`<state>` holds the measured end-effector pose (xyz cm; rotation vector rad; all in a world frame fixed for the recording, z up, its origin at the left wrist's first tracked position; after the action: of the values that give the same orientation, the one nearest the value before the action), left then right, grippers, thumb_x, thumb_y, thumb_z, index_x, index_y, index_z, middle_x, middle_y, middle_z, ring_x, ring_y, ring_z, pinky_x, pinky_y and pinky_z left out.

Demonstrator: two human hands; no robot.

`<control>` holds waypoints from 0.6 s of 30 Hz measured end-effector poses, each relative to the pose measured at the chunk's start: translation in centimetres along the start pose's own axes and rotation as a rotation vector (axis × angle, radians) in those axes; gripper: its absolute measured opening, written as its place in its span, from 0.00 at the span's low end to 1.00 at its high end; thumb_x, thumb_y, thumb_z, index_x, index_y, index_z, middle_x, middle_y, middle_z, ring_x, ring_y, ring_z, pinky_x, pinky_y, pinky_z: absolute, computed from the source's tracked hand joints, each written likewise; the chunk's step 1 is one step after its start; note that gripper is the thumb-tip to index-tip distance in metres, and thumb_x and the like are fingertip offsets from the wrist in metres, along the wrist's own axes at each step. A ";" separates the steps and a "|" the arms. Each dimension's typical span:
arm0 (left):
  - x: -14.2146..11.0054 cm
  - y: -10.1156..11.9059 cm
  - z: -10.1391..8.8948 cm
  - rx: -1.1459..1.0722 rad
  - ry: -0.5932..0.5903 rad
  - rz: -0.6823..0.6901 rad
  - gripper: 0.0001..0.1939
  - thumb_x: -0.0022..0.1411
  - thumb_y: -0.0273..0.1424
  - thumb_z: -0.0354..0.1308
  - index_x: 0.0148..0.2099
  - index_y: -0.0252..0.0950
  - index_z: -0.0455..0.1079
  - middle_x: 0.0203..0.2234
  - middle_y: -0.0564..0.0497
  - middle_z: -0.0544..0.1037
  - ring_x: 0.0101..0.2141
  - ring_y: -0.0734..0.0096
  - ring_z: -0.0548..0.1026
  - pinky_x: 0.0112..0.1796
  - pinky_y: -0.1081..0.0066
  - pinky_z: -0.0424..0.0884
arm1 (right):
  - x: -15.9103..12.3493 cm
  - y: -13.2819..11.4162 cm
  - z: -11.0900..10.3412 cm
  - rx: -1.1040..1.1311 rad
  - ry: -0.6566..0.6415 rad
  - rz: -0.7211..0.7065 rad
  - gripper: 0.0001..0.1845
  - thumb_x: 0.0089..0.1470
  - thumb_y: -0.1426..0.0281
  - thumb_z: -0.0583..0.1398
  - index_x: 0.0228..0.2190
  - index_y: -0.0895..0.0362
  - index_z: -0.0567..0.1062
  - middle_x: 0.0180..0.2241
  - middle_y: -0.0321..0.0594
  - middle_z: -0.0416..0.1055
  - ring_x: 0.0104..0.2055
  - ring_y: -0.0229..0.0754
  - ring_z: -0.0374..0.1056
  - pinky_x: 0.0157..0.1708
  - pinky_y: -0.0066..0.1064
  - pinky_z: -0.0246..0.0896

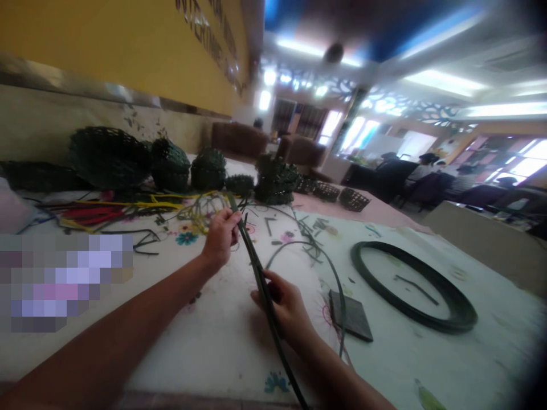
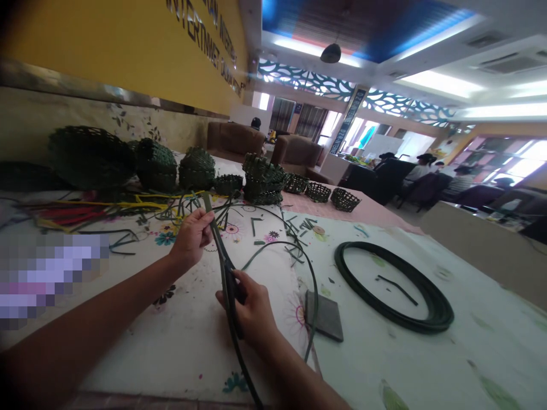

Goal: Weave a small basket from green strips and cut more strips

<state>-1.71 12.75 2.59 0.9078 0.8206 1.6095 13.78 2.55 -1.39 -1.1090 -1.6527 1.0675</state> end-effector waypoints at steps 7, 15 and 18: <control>0.9 0.5 -0.9 -0.040 0.032 -0.001 0.16 0.53 0.34 0.62 0.26 0.37 0.55 0.11 0.63 0.58 0.09 0.86 0.50 0.12 0.80 0.42 | 0.0 -0.7 0.2 -0.039 -0.016 -0.015 0.15 0.51 0.65 0.64 0.40 0.60 0.77 0.22 0.31 0.58 0.24 0.34 0.52 0.23 0.25 0.48; 0.3 0.7 -0.3 -0.007 0.017 0.052 0.15 0.55 0.31 0.60 0.26 0.38 0.54 0.11 0.63 0.58 0.10 0.85 0.50 0.12 0.81 0.43 | 0.0 0.7 0.0 -0.044 0.025 0.014 0.22 0.49 0.63 0.66 0.45 0.60 0.74 0.24 0.32 0.65 0.25 0.36 0.59 0.25 0.27 0.54; -0.2 0.4 0.3 -0.018 -0.010 0.032 0.16 0.55 0.32 0.61 0.27 0.38 0.54 0.12 0.64 0.58 0.10 0.86 0.49 0.12 0.82 0.42 | 0.0 0.8 -0.1 -0.047 0.024 0.004 0.22 0.51 0.62 0.65 0.46 0.60 0.74 0.24 0.32 0.65 0.25 0.36 0.58 0.25 0.27 0.54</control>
<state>-1.61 12.47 3.05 0.9198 0.7869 1.6369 14.01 2.76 -2.10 -1.1519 -1.6646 1.0191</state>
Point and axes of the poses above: each hand's wrist, its own x-axis towards the middle knuckle, its own z-axis out of the palm, y = z × x, the point moved 8 cm from there along x, towards the middle knuckle
